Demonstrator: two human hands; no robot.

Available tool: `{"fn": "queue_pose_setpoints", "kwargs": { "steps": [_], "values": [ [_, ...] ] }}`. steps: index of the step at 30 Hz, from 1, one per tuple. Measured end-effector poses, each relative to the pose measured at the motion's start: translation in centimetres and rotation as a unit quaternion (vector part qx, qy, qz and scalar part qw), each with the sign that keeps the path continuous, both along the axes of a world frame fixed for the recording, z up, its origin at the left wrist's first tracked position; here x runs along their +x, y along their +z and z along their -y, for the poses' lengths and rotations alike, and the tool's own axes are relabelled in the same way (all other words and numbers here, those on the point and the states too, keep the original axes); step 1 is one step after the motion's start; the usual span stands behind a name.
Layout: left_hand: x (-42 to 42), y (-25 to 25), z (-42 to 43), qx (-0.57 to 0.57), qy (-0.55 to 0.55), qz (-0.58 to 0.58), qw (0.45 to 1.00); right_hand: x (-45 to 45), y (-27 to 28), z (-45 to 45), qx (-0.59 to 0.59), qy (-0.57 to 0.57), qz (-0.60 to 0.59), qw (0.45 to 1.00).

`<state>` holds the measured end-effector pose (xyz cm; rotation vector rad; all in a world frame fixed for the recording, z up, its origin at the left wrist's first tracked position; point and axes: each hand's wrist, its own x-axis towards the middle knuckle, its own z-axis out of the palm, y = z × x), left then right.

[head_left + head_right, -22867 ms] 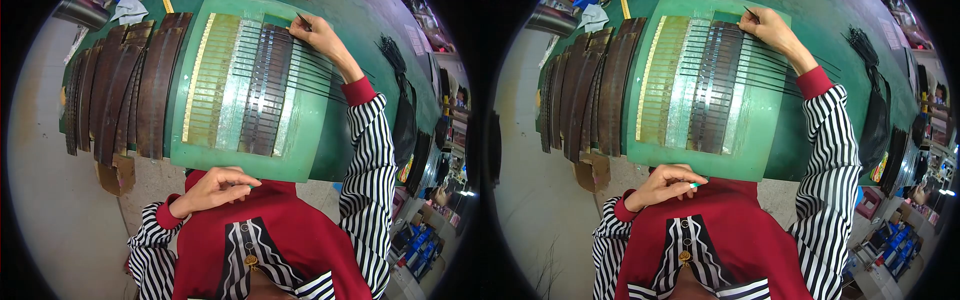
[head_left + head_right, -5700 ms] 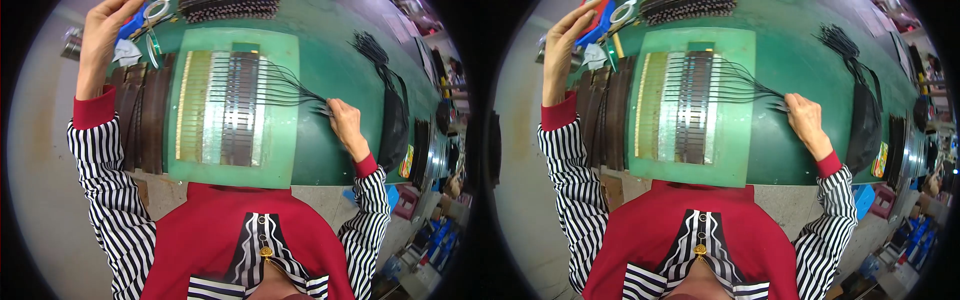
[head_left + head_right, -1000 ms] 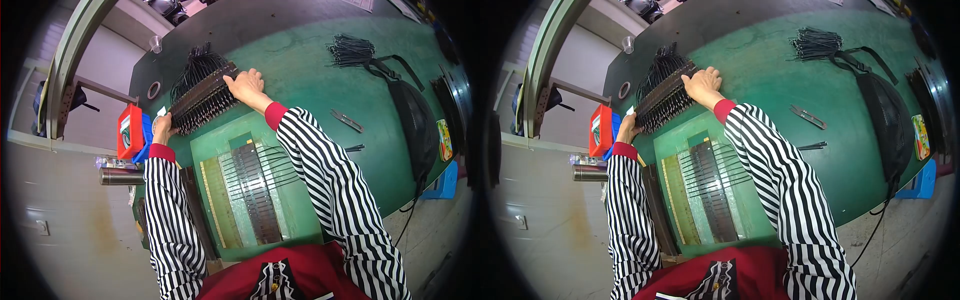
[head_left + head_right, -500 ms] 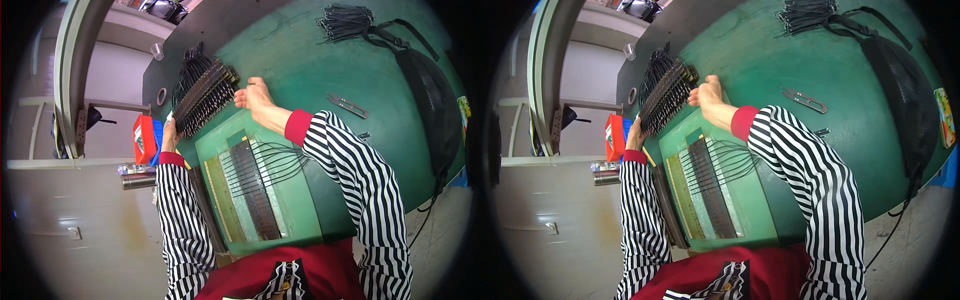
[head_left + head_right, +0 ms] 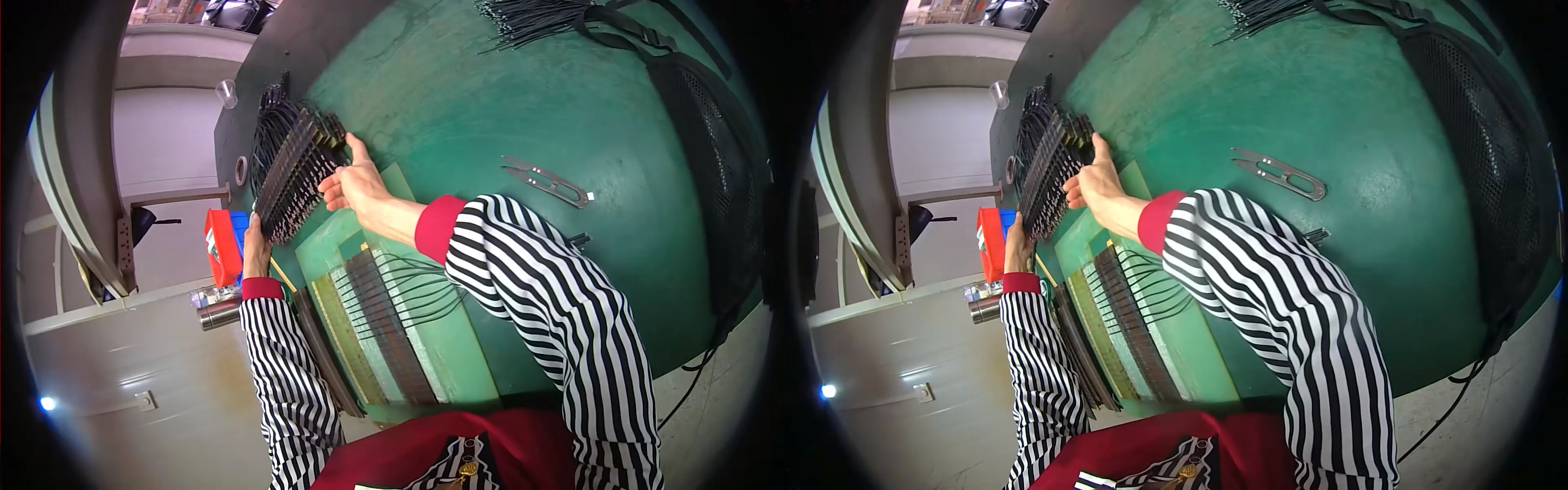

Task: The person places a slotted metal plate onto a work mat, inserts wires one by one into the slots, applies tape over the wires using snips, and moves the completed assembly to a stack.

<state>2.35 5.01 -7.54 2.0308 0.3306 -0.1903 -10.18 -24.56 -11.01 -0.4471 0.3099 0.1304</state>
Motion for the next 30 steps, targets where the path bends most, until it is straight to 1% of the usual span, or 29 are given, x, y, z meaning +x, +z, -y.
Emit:
{"fn": "queue_pose_setpoints", "kwargs": {
  "steps": [7,10,16,18,23,26,30],
  "values": [
    [-0.7,0.7,0.8,0.017,0.0,0.002,1.0,0.3,0.3,0.3,-0.013,0.047,-0.01,0.999],
    [-0.9,0.8,1.4,0.006,-0.003,0.011,1.0,0.4,0.6,0.3,0.002,0.042,-0.02,0.999],
    [-0.6,1.1,1.2,0.027,-0.011,-0.008,1.0,0.3,0.8,0.4,0.02,0.025,-0.027,0.999],
    [-0.5,1.2,1.1,0.048,-0.011,-0.017,0.999,0.6,0.7,0.5,0.023,0.033,-0.024,0.999],
    [-0.4,1.3,1.2,0.06,-0.011,-0.016,0.998,0.6,0.7,0.9,0.008,0.061,-0.018,0.998],
    [-0.4,1.2,1.3,0.012,-0.003,-0.019,1.0,0.5,0.7,0.9,0.0,0.063,-0.017,0.998],
    [-0.4,1.1,1.1,0.01,-0.022,-0.011,1.0,0.4,0.8,0.7,-0.007,0.057,-0.02,0.998]
  ]
}}
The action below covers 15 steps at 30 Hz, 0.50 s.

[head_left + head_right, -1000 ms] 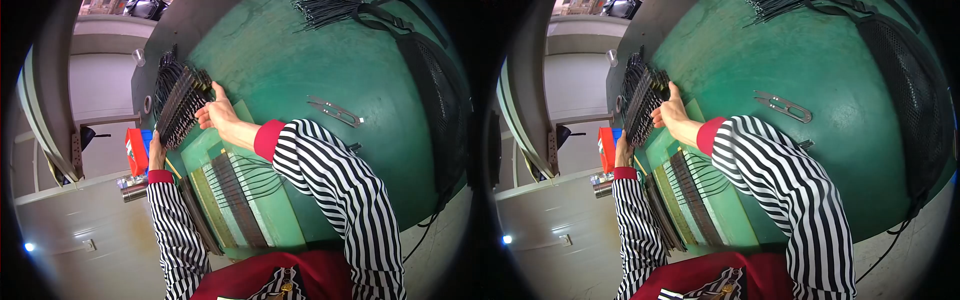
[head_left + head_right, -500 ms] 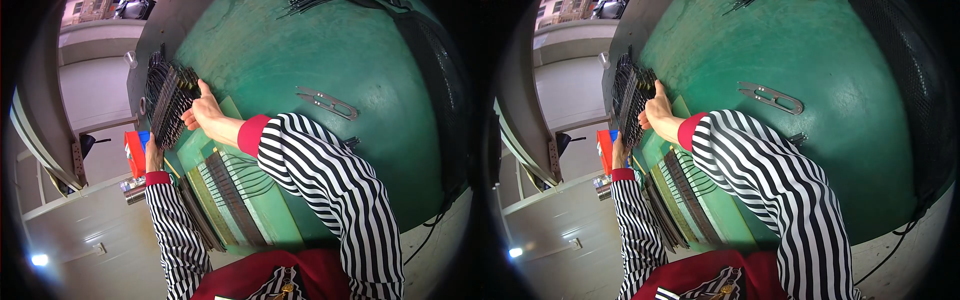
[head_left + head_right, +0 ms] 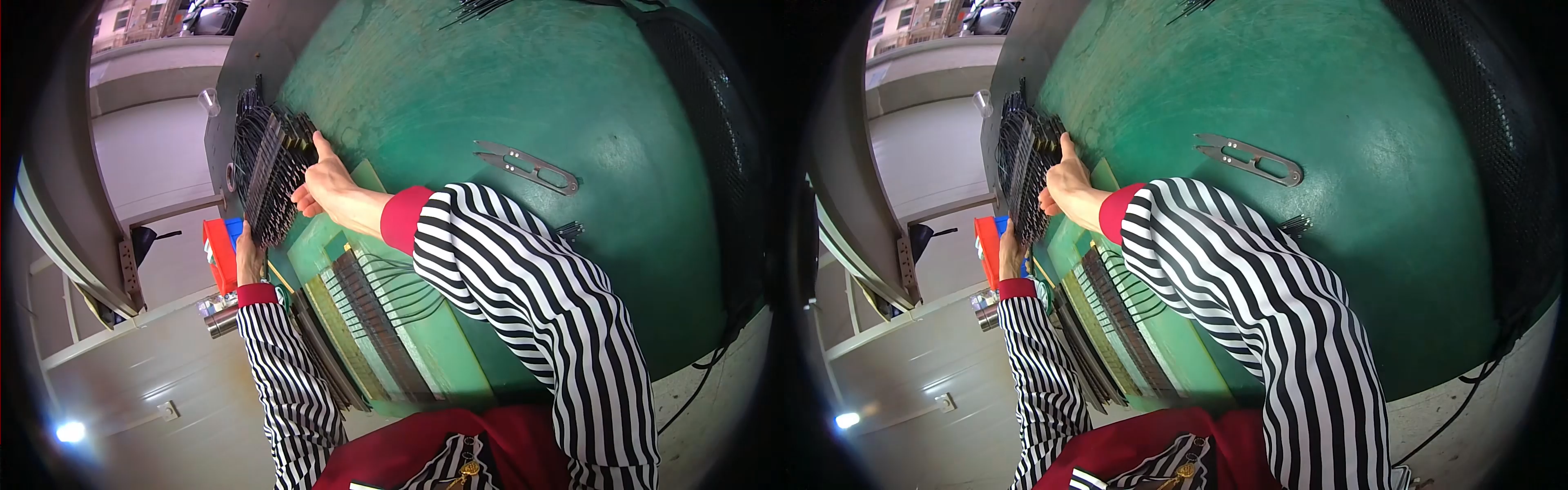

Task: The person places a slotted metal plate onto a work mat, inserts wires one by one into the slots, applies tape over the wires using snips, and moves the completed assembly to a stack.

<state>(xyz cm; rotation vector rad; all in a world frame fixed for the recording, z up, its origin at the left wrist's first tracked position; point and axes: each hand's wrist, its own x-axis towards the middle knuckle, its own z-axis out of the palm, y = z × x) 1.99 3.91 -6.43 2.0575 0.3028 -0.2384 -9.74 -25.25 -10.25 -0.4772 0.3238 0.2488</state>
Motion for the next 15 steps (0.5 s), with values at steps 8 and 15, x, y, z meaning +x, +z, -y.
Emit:
{"fn": "queue_pose_setpoints", "kwargs": {
  "steps": [8,15],
  "values": [
    [0.27,-0.3,-0.58,0.001,0.001,-0.006,1.0,-0.26,-0.38,-0.85,-0.003,-0.058,0.03,0.998],
    [-0.1,-0.43,-0.34,0.005,-0.011,0.012,1.0,0.2,-0.67,-0.33,-0.001,-0.032,0.038,0.999]
  ]
}}
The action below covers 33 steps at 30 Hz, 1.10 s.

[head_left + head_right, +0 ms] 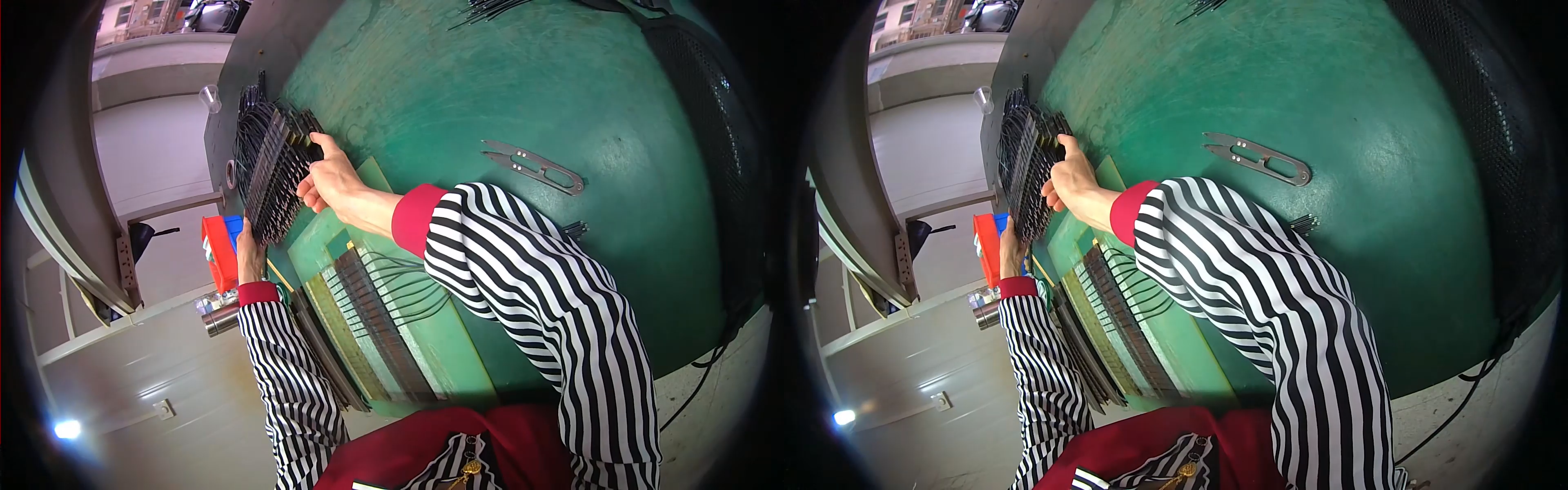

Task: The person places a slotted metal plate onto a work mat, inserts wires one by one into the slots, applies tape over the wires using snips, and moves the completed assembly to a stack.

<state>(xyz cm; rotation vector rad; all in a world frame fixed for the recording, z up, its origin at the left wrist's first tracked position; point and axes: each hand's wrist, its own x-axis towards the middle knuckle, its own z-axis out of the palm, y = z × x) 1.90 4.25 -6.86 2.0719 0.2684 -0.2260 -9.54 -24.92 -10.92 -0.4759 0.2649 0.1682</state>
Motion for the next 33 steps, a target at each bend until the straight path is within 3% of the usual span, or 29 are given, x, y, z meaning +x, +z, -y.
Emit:
{"fn": "queue_pose_setpoints", "kwargs": {
  "steps": [33],
  "values": [
    [-0.3,-0.2,-0.2,0.002,0.01,0.01,1.0,-1.0,0.6,0.4,-0.07,0.01,0.051,0.996]
  ]
}}
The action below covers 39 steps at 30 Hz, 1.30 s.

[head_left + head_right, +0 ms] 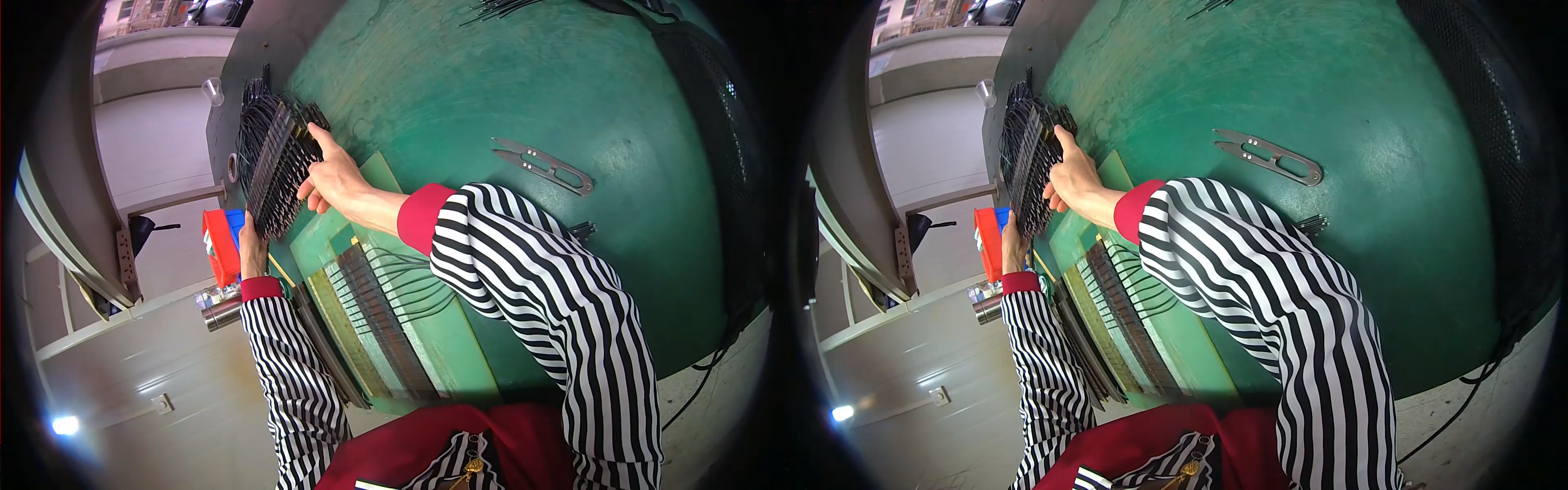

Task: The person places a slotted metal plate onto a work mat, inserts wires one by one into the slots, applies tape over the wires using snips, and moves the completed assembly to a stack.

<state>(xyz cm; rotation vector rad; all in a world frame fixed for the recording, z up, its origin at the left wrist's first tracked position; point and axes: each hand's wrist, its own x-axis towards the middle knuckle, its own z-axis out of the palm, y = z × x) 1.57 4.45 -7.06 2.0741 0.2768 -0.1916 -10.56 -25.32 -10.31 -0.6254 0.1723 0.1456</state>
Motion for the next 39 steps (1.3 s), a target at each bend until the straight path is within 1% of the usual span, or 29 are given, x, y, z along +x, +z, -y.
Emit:
{"fn": "queue_pose_setpoints", "kwargs": {
  "steps": [2,5,9,13,39],
  "values": [
    [0.04,0.05,-0.02,0.005,0.001,-0.001,1.0,-0.15,0.04,-0.06,0.0,-0.002,0.0,1.0],
    [-0.08,0.11,0.2,0.016,0.003,-0.004,1.0,-0.81,0.23,-0.38,-0.046,-0.034,0.045,0.997],
    [-0.18,-0.15,0.43,-0.017,0.013,0.015,1.0,-0.78,0.25,-0.23,-0.066,-0.011,0.046,0.997],
    [-0.2,-0.12,0.48,0.003,0.016,0.016,1.0,-0.64,0.26,0.04,-0.072,0.012,0.041,0.996],
    [0.02,-0.3,0.0,-0.002,0.004,0.01,1.0,-0.54,0.3,-0.15,-0.085,0.018,0.039,0.995]
  ]
}}
